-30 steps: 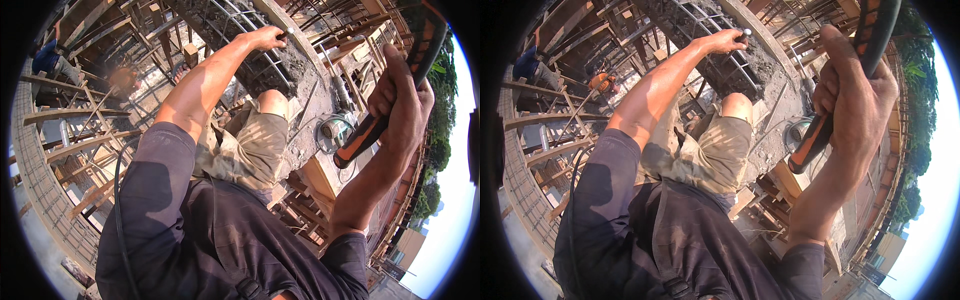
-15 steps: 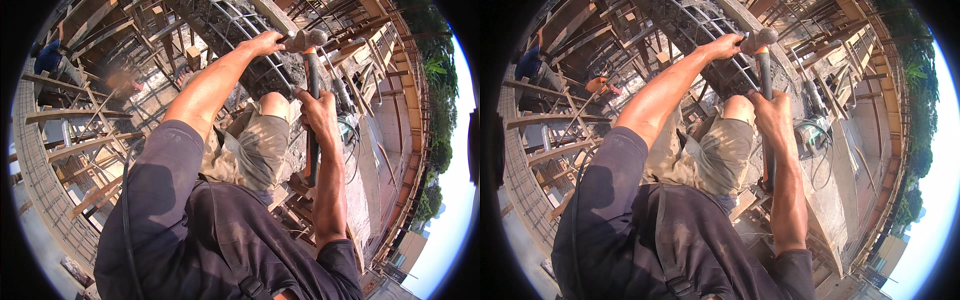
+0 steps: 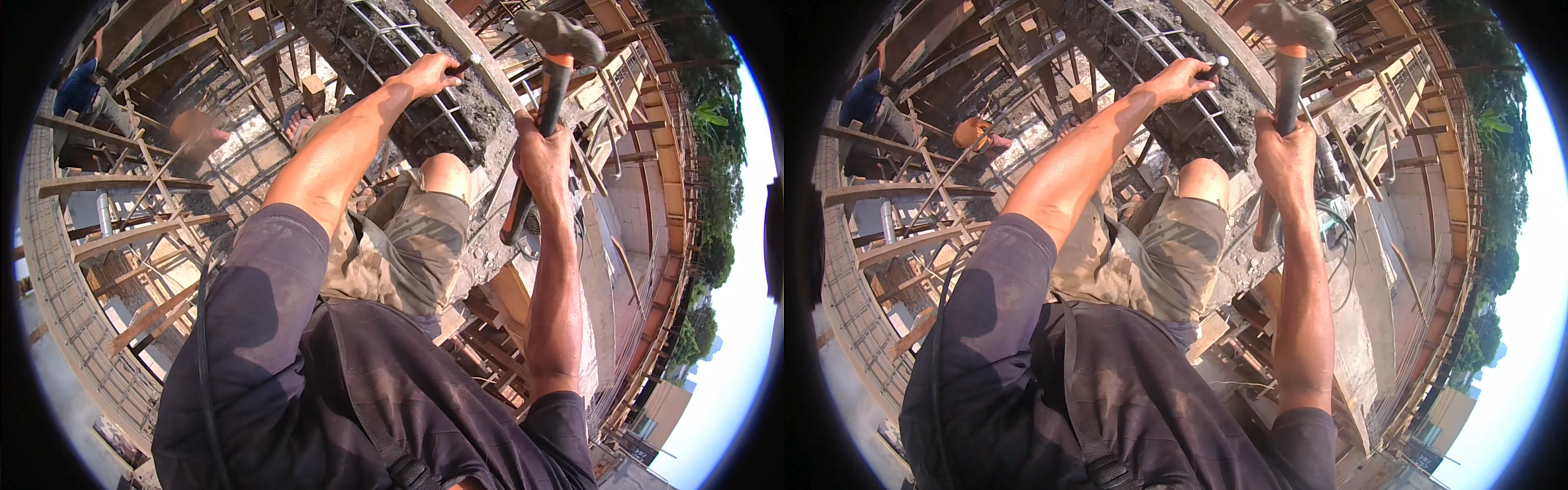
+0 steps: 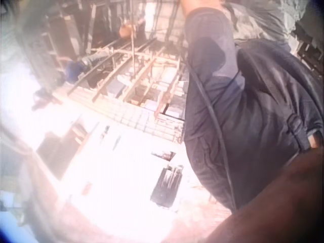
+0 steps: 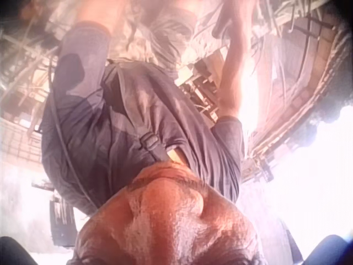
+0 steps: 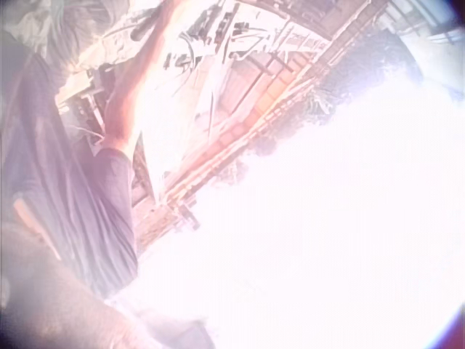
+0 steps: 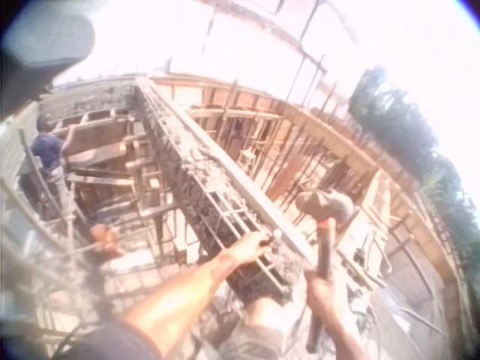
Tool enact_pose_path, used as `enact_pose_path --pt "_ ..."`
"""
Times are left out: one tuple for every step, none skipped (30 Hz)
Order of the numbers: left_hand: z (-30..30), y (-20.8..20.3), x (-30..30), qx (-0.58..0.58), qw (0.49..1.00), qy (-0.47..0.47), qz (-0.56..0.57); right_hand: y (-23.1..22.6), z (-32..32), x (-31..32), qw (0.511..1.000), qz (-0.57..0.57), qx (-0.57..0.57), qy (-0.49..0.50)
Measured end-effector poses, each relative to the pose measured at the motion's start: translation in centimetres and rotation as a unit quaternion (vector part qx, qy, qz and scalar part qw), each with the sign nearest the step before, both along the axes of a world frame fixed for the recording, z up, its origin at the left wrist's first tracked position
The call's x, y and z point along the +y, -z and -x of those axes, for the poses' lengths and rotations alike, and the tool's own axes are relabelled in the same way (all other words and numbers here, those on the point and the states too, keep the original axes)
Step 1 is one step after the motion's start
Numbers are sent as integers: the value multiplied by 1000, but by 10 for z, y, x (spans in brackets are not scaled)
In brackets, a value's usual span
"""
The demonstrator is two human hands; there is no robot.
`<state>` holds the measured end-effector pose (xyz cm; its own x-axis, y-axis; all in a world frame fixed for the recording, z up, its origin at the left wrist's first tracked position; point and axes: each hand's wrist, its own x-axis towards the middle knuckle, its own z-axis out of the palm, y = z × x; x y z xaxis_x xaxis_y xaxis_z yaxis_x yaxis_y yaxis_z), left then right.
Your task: The person uses a hammer and a chisel to chip away excess concrete from a rebar-reinforced structure and later uses a power drill on the surface.
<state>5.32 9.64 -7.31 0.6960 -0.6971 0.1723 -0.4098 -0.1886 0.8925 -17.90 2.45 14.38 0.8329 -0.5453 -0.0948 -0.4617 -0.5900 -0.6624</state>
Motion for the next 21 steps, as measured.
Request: enact_pose_path --pt "19 -16 -21 29 998 23 -41 25 11 -22 993 7 115 30" --pt "23 -23 -23 20 999 17 -36 25 20 -19 994 -29 99 47" --pt "16 -31 -22 -1 1000 1 -31 11 26 -7 994 -70 73 50" --pt "22 -24 -22 -6 999 -2 -34 -2 30 2 992 -91 67 54" --pt "10 -12 -9 28 1000 0 -12 -21 23 19 993 -99 57 40" --pt "19 -24 -18 51 998 9 -32 -45 25 21 993 -95 28 58" --pt "20 -21 -14 54 998 6 -41 -72 26 30 993 -97 -19 64" --pt "18 -22 -12 54 998 2 -44 -97 27 35 978 -138 -140 62" --pt "22 -23 -13 30 999 4 -35 -131 29 40 960 -112 -252 42" --pt "24 -28 -18 27 999 10 -32 -169 32 41 935 -36 -351 18" --pt "24 -25 -15 27 999 6 -37 -199 28 35 888 57 -455 -22" --pt "20 -24 -10 23 999 -3 -38 -218 22 33 817 149 -553 -66" --pt "12 -10 -10 14 1000 4 -8 -216 16 36 820 102 -559 -77" --pt "15 -8 -16 15 1000 3 3 -203 10 34 823 63 -559 -79" --pt "19 -6 -20 17 1000 3 12 -183 5 31 826 23 -558 -79" --pt "19 -5 -21 16 1000 -2 20 -160 0 30 826 -20 -558 -81" --pt "12 1 -11 1 1000 -5 -17 -131 -8 32 819 -75 -561 -92" --pt "19 -5 -20 4 1000 -7 -25 -104 -7 25 816 -108 -561 -91" --pt "19 -3 -18 22 1000 -9 1 -49 1 14 953 -79 -289 -40" --pt "20 -5 -22 40 999 -7 33 7 11 -2 999 -38 9 18" --pt "23 -8 -28 28 999 -16 17 33 13 -13 994 -69 75 41"
